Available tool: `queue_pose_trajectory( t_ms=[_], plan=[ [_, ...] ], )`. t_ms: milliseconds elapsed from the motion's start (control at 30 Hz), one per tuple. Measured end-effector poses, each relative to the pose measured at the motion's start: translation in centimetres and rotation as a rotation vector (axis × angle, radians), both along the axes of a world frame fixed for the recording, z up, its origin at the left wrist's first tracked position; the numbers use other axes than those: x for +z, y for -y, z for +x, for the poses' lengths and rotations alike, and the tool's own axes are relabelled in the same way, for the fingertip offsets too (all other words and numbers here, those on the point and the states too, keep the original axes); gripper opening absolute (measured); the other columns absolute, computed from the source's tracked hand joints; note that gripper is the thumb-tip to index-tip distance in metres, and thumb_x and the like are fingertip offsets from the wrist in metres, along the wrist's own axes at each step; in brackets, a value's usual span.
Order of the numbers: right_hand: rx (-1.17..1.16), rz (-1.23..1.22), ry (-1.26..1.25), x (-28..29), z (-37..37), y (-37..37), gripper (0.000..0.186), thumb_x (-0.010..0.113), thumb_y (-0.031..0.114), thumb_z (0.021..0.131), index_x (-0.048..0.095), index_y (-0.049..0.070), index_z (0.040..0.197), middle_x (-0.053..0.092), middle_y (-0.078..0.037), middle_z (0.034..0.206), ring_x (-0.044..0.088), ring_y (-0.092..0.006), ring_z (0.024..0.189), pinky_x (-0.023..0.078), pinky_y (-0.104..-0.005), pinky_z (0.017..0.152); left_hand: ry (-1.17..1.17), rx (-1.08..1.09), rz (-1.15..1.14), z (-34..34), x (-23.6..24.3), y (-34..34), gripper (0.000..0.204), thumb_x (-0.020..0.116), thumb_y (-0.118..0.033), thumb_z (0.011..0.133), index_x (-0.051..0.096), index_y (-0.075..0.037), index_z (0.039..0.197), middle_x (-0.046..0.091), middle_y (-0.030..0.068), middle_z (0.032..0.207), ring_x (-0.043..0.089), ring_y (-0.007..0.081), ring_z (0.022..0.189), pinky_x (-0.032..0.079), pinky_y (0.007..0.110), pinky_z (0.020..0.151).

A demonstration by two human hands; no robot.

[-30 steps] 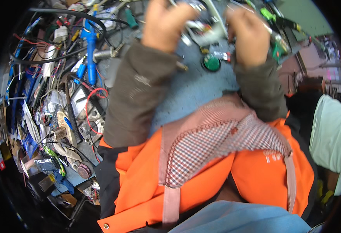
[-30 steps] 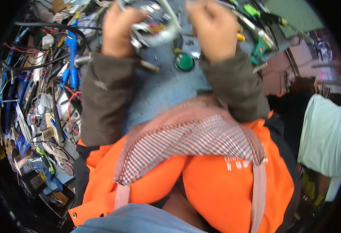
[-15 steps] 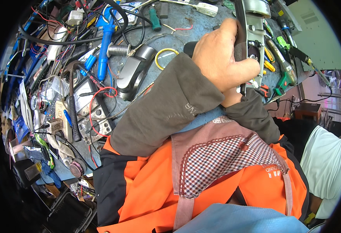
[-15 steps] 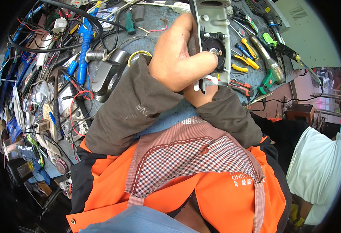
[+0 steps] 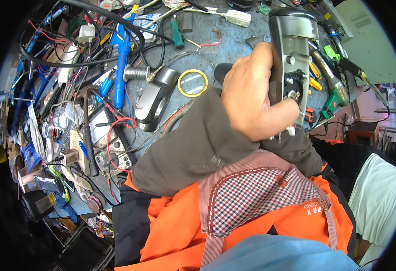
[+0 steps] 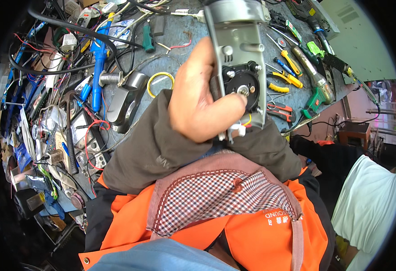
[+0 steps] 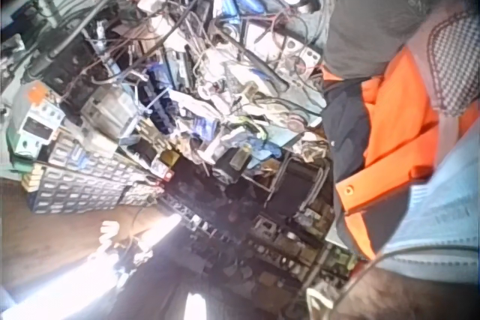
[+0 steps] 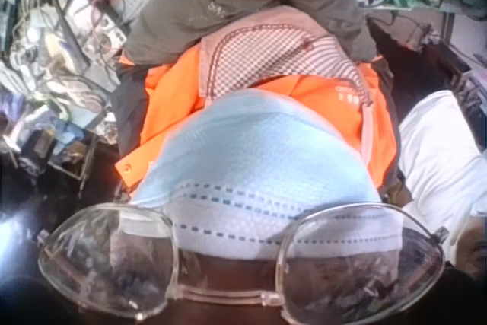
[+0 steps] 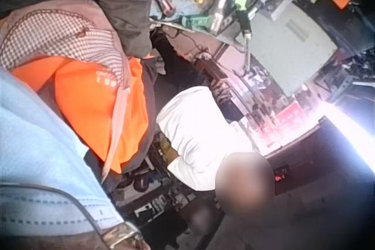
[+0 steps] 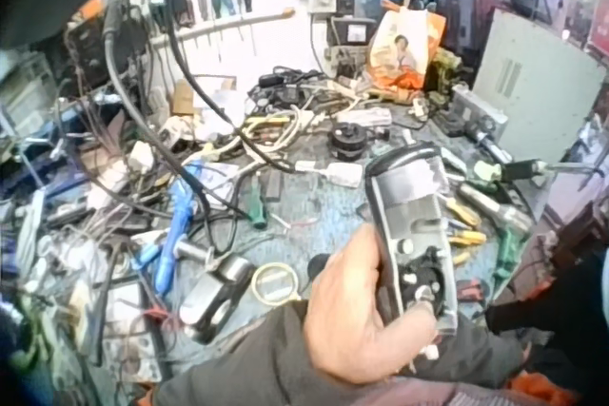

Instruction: The person disassembles a small white plastic housing containing a motor and wires, removes internal components, and uses a screwdriver and pliers to adjust and reassemble parts. The person repeatedly opens and closes the housing while manipulating wires and small mechanical pieces on a cluttered workbench.

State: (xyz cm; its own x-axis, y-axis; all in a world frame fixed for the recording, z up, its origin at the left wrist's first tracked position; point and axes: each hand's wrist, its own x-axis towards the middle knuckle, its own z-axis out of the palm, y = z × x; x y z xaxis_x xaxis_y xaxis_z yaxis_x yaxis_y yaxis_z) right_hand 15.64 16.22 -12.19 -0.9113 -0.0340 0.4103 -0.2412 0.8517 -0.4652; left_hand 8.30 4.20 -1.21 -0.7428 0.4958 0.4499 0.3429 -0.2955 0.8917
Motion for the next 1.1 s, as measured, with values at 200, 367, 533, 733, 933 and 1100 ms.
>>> queue_pose_trajectory(
  t_ms=[200,367,533,733,933,1100],
  plan=[
    [-0.032,-0.184,0.03,3.4,0.4,0.3,0.031,0.073,0.01,0.084,0.068,0.003,0.113,0.07,-0.014,0.105,0.07,-0.0332,0.098,0.057,-0.0417,0.08,0.574,-0.269,0.264,-1.5,3.0,2.1,0.052,0.063,0.0,0.082,0.053,0.002,0.134,0.067,0.0064,0.11,0.064,0.0152,0.099,0.053,0.032,0.089],
    [-0.041,-0.053,-0.096,4.5,-0.1,0.1,0.015,0.071,0.002,0.074,0.06,0.003,0.084,0.056,-0.013,0.08,0.06,-0.0338,0.074,0.053,-0.0431,0.065,0.702,-0.167,0.08,-4.7,2.5,4.0,0.064,0.057,-0.021,0.083,0.051,0.01,0.138,0.069,0.0257,0.113,0.071,0.0313,0.098,0.058,0.039,0.091],
    [-0.098,-0.306,0.007,5.4,0.1,-0.4,0.046,0.079,0.011,0.076,0.065,0.002,0.118,0.062,-0.015,0.102,0.066,-0.0356,0.091,0.056,-0.042,0.075,0.68,-0.195,0.107,-5.3,2.4,3.6,0.077,0.055,-0.043,0.092,0.043,0.012,0.145,0.066,0.0305,0.119,0.07,0.0315,0.1,0.058,0.038,0.088],
    [0.097,-0.535,-0.095,6.7,-2.3,-0.2,0.092,0.086,0.017,0.072,0.042,0.001,0.151,0.063,-0.018,0.129,0.061,-0.0387,0.111,0.049,-0.0454,0.096,0.842,-0.27,0.301,-4.6,1.7,4.1,0.099,0.038,-0.077,0.098,0.04,0.005,0.153,0.058,0.0316,0.136,0.066,0.0396,0.116,0.058,0.048,0.097],
    [0.124,-0.509,-0.131,6.8,-1.7,0.5,0.08,0.085,0.012,0.071,0.05,0.002,0.142,0.063,-0.013,0.125,0.062,-0.0332,0.11,0.052,-0.0425,0.093,0.491,0.085,-0.124,-13.2,-3.5,8.1,0.049,0.055,-0.035,0.106,0.057,0.002,0.137,0.066,0.0154,0.12,0.068,0.0284,0.105,0.059,0.047,0.091],
    [0.077,-0.439,-0.172,6.2,-2.2,-0.1,0.066,0.079,0.01,0.076,0.055,0.001,0.138,0.063,-0.014,0.126,0.063,-0.0319,0.112,0.053,-0.0421,0.092,-0.684,0.447,-1.293,-20.6,-3.6,0.2,0.05,0.071,-0.039,0.092,0.068,0.004,0.118,0.072,0.0226,0.108,0.071,0.0371,0.094,0.055,0.042,0.085]
  ],
)
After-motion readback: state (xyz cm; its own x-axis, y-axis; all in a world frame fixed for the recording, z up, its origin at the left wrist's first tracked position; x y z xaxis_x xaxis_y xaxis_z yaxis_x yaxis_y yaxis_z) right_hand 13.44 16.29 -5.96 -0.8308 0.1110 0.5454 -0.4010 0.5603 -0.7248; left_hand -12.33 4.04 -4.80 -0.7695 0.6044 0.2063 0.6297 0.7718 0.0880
